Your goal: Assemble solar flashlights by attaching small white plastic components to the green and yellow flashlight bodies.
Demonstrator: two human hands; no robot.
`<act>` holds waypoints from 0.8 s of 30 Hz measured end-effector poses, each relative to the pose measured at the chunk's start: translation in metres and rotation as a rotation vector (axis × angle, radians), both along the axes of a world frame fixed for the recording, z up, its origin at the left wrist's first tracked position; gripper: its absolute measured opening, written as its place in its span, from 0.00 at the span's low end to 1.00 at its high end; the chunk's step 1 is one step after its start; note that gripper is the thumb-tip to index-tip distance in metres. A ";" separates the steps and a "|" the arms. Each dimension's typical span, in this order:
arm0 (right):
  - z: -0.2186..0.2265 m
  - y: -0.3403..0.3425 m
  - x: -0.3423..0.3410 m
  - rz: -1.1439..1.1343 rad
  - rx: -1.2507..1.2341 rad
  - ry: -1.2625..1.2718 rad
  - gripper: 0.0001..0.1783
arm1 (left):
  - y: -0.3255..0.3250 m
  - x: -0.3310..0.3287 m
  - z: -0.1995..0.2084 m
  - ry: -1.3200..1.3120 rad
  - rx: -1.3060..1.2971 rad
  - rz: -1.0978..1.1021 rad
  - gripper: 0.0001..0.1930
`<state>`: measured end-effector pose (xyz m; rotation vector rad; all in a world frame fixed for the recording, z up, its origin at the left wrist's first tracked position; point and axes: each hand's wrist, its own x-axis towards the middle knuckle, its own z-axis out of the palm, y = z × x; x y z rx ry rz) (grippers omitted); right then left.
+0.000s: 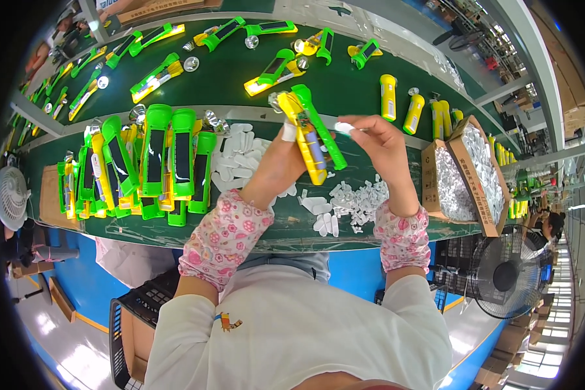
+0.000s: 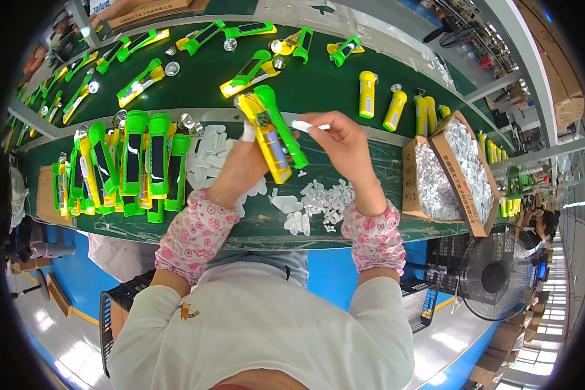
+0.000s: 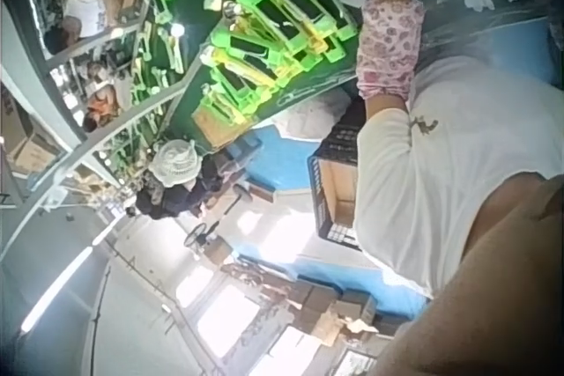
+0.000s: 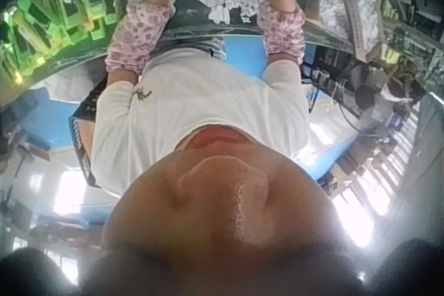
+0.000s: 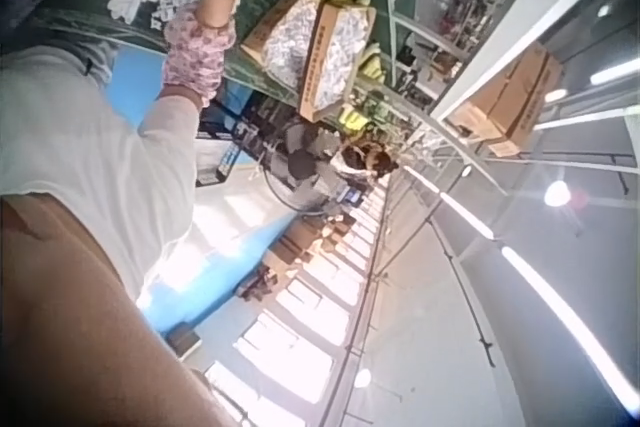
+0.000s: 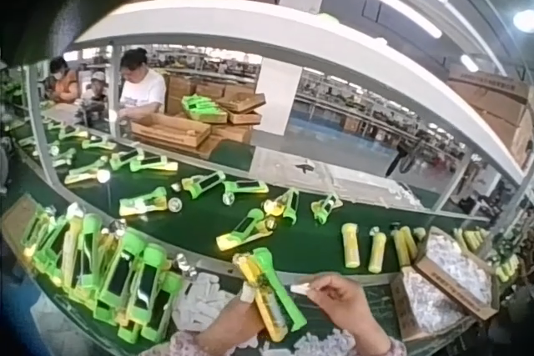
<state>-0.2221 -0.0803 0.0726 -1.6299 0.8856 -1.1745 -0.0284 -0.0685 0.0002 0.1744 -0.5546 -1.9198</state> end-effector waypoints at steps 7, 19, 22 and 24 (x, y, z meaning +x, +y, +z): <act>0.006 0.021 0.064 -0.150 -0.238 0.202 0.11 | 0.014 -0.008 0.011 0.044 -0.117 0.148 0.26; 0.022 0.021 0.056 -0.180 -0.746 0.658 0.23 | 0.013 -0.001 0.013 -0.059 -0.124 0.264 0.26; 0.029 0.036 0.053 -0.295 -0.423 0.581 0.33 | 0.016 0.002 0.028 0.016 -0.085 0.253 0.25; 0.005 0.028 0.040 -0.209 -0.257 0.609 0.30 | 0.018 0.001 0.037 0.048 -0.042 0.275 0.23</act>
